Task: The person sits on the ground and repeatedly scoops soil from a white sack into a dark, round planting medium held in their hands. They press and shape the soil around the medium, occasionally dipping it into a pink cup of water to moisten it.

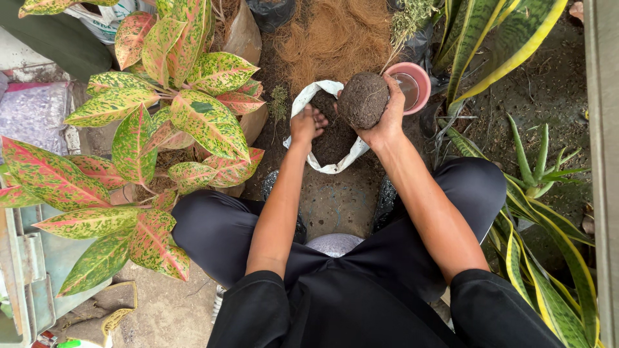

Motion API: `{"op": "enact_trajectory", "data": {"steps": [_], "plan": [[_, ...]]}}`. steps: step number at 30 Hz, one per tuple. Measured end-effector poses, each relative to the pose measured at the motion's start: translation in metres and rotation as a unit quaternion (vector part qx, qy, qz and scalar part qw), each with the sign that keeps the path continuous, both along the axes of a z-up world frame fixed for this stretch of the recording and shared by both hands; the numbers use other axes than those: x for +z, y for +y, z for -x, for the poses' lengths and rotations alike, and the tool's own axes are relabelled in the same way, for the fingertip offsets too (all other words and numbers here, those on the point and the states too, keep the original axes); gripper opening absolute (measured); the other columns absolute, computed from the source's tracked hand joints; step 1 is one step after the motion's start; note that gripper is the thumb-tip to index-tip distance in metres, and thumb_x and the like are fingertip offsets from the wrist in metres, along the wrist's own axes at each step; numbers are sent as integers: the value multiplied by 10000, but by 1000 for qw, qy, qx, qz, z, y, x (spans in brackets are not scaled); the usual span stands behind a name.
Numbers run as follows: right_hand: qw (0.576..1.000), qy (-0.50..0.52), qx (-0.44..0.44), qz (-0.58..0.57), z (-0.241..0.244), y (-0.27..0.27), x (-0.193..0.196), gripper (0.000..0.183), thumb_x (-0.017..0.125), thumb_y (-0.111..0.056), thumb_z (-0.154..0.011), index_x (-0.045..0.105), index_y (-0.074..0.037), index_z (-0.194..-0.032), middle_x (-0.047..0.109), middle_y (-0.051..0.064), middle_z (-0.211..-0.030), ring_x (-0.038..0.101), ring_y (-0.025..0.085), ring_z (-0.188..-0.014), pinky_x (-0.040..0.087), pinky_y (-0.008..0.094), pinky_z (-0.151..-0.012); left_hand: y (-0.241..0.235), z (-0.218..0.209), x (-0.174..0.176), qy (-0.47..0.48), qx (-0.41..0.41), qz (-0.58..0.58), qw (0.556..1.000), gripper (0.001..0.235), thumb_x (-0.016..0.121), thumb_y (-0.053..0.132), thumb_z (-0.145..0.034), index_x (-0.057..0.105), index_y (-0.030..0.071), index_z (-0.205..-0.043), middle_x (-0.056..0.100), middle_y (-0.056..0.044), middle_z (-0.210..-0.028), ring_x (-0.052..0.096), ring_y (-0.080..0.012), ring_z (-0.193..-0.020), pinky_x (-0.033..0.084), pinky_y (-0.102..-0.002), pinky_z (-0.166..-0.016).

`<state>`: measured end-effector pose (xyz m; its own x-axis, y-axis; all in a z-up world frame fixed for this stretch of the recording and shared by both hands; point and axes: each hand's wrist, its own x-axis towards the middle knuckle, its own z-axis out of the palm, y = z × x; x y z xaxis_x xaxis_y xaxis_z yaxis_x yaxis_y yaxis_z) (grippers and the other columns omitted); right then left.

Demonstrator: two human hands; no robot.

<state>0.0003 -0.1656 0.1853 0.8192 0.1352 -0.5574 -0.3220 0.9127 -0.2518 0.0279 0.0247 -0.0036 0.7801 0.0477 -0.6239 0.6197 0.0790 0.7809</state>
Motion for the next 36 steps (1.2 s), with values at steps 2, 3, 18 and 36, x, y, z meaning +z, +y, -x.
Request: {"op": "enact_trajectory", "data": {"steps": [2, 3, 18, 36], "plan": [[1000, -3, -1, -4, 0, -1, 1, 530, 476, -504, -953, 646, -42, -1149, 699, 176, -1081, 681, 385, -1055, 541, 585, -986, 6, -3, -6, 22, 78, 79, 994, 396, 421, 396, -1073, 640, 69, -1035, 719, -64, -908, 737, -172, -814, 579, -354, -733], [1000, -4, 0, -7, 0, -1, 1, 522, 478, -501, -953, 644, -46, -1147, 697, 170, -1078, 680, 386, -1052, 544, 586, -986, 8, -6, -9, 31, 122, 123, 984, 378, 414, 382, -1077, 631, 74, -1039, 717, -62, -925, 728, -175, -838, 575, -352, -759], [1000, -11, 2, -3, -1, 1, 1, 532, 477, -510, -958, 626, -40, -1161, 685, 173, -1082, 677, 381, -1047, 553, 585, -967, 21, -20, -32, 64, 313, 310, 895, 302, 530, 435, -1058, 611, 147, -1018, 668, 13, -905, 667, -147, -836, 507, -334, -744], [1000, -6, -1, -5, -4, 3, -6, 522, 492, -490, -954, 642, -28, -1145, 691, 194, -1089, 680, 399, -1034, 544, 580, -959, -47, 59, -6, -169, -314, -314, 880, 1131, 782, 485, -842, 74, 102, -1638, 273, -297, -1562, 297, -498, -1441, 342, -578, -1184]]}}
